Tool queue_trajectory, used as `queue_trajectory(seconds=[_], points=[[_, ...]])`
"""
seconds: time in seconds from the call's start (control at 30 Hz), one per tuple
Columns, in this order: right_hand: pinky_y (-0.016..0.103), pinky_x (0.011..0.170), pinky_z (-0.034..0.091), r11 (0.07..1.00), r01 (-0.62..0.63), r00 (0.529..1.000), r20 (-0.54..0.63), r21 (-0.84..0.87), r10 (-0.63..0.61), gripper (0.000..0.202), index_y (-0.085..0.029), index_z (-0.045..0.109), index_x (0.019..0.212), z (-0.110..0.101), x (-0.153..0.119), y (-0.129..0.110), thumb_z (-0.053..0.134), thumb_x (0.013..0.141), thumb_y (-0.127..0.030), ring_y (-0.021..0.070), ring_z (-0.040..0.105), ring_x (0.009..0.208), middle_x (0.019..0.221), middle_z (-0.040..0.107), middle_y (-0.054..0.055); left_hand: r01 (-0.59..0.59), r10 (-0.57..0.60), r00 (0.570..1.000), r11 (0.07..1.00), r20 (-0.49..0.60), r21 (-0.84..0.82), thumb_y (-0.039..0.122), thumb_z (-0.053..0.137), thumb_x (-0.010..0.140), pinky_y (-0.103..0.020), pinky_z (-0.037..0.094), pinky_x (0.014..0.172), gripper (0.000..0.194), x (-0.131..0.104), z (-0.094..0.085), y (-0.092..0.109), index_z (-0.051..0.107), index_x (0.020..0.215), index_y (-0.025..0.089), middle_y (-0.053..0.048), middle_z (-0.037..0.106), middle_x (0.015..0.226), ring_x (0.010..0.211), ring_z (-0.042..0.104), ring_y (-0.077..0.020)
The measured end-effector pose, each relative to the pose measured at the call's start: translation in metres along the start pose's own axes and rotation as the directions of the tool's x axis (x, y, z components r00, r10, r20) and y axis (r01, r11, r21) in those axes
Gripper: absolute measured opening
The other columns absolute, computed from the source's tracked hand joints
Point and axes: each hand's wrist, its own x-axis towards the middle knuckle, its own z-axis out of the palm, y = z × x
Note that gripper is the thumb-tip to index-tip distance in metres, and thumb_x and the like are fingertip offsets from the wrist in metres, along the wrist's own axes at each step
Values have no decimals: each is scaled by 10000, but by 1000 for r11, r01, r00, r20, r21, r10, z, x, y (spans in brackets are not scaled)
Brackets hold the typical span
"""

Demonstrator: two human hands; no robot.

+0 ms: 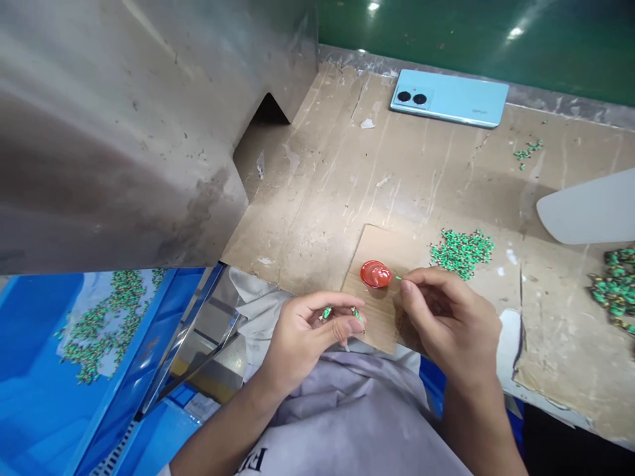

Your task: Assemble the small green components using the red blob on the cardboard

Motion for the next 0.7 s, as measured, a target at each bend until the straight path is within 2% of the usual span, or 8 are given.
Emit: queue_trajectory(seconds=[0.2,0.33,0.47,0.6,0.7], points=[[253,505,480,999,44,998,42,-22,-43,130,-264,702,1042,2,-1,1,707,1072,-137,121,593,558,792,706,-30,-52,52,998,999,33,7,348,1019,896,-144,608,653,154,1,-1,-1,970,1029,286,-29,881,861,702,734,-96],[250,527,470,999,36,998,53,-37,-34,130,-260,699,1035,2,-1,1,716,1070,-136,114,576,567,797,711,-38,-69,70,997,998,40,-9,285,1066,828,-107,596,631,157,2,-1,-1,965,948,285,8,839,761,663,730,-75],[240,534,462,999,30,999,42,-36,-28,140,-263,696,1022,2,0,-1,717,1064,-131,105,568,566,789,704,-53,-132,132,990,991,53,3,256,1033,873,-101,631,682,117,4,-3,-3,964,956,301,3,877,839,722,788,-82],[241,547,465,999,25,998,57,-22,-24,136,-268,701,1032,2,0,-1,710,1070,-138,106,569,575,805,717,-52,-197,197,979,980,58,0,248,1061,827,-119,669,751,148,6,-3,-4,962,922,303,1,890,898,797,812,-98],[243,545,457,1000,25,998,61,-17,-24,134,-269,710,1040,2,-1,0,714,1069,-138,107,562,579,807,711,-50,-205,204,978,978,34,31,248,1071,809,-119,673,743,166,6,-1,-2,963,924,298,-2,892,878,786,808,-101]])
